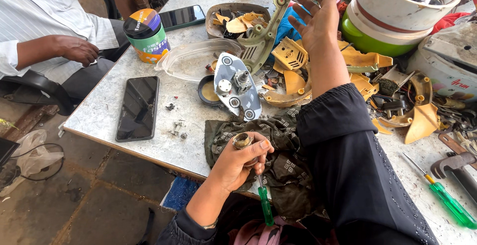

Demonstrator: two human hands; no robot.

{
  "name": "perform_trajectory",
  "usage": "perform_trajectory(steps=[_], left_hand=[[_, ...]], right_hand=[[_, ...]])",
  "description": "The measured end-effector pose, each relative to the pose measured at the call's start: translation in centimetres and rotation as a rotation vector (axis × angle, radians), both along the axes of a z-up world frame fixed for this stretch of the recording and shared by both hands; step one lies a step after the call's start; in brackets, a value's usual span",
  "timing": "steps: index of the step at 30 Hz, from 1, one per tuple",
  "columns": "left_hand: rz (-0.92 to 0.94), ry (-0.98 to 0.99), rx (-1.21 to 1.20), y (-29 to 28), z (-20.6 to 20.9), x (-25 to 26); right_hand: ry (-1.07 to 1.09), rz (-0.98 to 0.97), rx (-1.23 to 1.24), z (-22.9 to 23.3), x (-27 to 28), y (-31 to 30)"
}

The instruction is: The person uses a screwdriver, a hammer, and pliers to pry, tap, and manipulate a brass mechanical part while sitting at a workbench.

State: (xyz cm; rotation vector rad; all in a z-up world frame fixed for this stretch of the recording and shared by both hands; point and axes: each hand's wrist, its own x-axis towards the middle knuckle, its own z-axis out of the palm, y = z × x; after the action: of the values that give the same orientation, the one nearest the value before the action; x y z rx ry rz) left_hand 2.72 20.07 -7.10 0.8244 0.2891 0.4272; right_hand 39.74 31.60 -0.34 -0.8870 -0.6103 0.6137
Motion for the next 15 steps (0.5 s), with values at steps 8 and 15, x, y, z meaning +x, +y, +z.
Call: perform_trajectory(steps=[8, 15], left_hand=[[-0.005, -0.004, -0.005, 0.1, 0.0, 0.1], [-0.012, -0.01, 0.018, -0.1, 0.1, 0.1]], right_hand=[[-0.141, -0.059, -0.1, -0.3, 0.3, 0.7], [-0.658, -0.262, -0.248, -2.1, 0.8, 3.8]])
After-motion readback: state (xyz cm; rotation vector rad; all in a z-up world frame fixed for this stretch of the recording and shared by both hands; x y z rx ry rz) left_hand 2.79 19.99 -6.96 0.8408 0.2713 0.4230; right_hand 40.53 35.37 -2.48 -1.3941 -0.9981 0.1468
